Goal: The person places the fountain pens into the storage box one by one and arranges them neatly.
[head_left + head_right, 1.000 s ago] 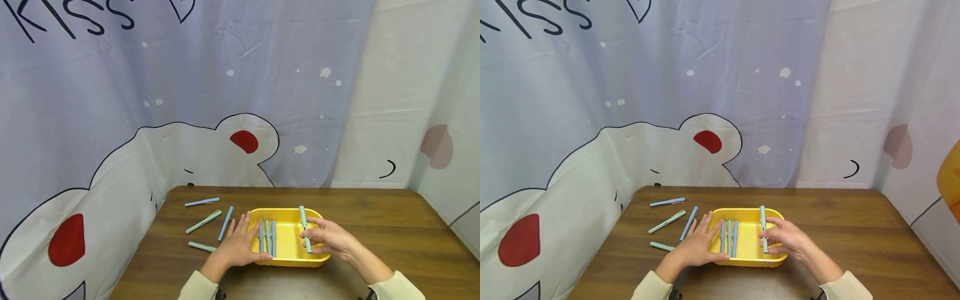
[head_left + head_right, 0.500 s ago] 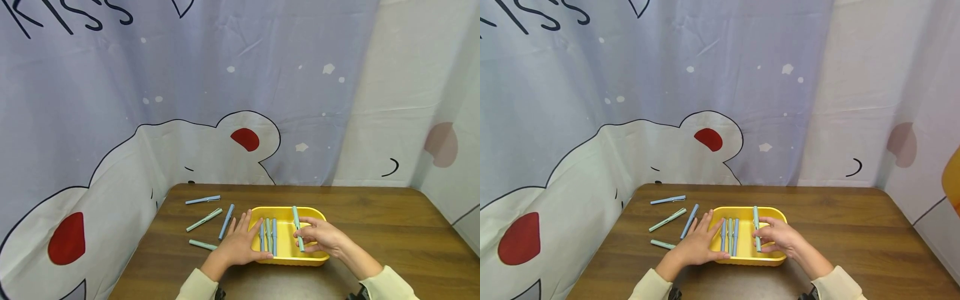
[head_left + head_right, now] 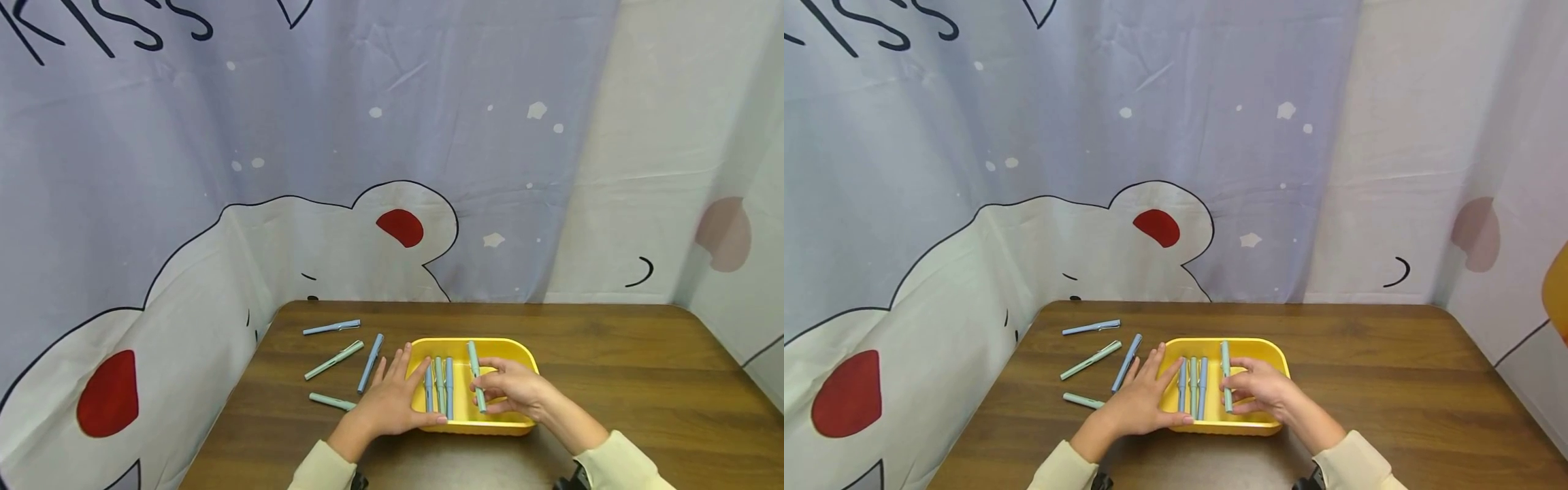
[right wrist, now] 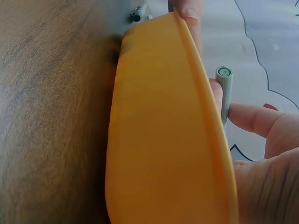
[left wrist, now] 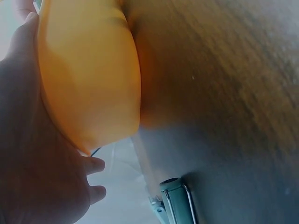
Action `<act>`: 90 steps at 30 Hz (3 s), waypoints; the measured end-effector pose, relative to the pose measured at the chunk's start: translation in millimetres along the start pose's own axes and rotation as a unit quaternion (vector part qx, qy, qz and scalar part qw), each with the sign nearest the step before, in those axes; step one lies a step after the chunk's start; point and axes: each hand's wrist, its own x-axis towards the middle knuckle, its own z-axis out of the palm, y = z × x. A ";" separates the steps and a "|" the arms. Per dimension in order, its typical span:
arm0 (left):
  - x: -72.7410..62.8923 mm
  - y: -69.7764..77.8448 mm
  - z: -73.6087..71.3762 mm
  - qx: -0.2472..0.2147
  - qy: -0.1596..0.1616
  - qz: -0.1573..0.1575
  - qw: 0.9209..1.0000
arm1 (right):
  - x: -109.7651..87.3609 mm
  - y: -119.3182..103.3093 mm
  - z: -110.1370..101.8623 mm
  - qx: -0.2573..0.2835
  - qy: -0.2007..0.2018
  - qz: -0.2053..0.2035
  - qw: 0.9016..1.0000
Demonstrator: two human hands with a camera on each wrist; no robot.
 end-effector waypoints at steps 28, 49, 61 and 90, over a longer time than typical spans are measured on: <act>-2.2 1.1 -2.3 -0.011 0.003 0.008 1.000 | 23.7 19.7 14.8 -0.027 0.007 0.027 0.999; -1.2 0.5 -0.6 -0.012 0.003 0.002 1.000 | 29.2 21.5 19.0 -0.049 0.023 0.048 0.997; -2.3 1.1 -0.8 -0.017 0.002 0.001 1.000 | 27.4 22.2 21.4 -0.071 0.050 0.059 0.994; -2.0 2.1 -2.1 -0.008 0.005 0.005 1.000 | -1.6 -2.3 15.7 -0.178 0.084 0.009 0.980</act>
